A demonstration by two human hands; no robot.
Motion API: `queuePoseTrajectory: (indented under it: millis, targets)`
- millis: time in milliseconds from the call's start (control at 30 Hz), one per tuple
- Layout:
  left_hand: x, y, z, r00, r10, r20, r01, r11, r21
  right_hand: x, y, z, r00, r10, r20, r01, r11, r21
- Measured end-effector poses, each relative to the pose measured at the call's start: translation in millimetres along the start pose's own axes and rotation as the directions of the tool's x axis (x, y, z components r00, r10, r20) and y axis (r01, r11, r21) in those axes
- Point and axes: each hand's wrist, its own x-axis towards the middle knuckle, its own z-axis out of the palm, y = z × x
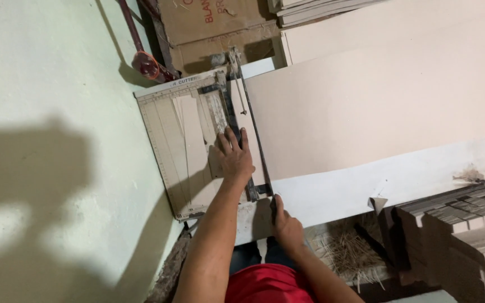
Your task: The person uses a manual paper cutter to trim large sheets of paper into smaller strips. They repeatedly position each sheet, pull the cutter lever, remove the cut pieces, and stack them on the table. The person also gathers and restacks the cut strips before continuing with additional sheets.
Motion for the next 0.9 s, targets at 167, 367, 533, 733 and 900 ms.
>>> queuePoseTrajectory:
  millis: [167,367,533,733,900]
  targets:
    - [-3.5,-5.4,-0.3,0.991,0.044,-0.129,-0.054,0.996,-0.076,-36.5,-46.4,-113.9,0.997,-0.028,0.073,0.004,0.95,0.311]
    - [32.3,-18.7,77.5,0.592,0.516,-0.62,-0.714,0.693,-0.105,-55.9,-83.7,-250.4,0.928,0.109,0.357,-0.292,0.807,0.513]
    - [-44.9,-41.6,59.1,0.471,0.852,-0.229,-0.74,0.523,0.422,34.7,-10.8,-139.0,0.988,0.061,0.142,-0.142,0.716,0.683]
    - [-2.2,-125.5,98.7,0.711,0.673,-0.205,-0.564,0.719,0.405,93.3,0.0,-64.4,0.975,-0.189,0.117,0.066,0.749,0.659]
    - [-10.3,-165.7,68.6,0.755,0.627,-0.191,-0.498,0.738,0.456,58.5,-36.3,-115.3,0.979,-0.12,0.167,-0.074,0.552,0.83]
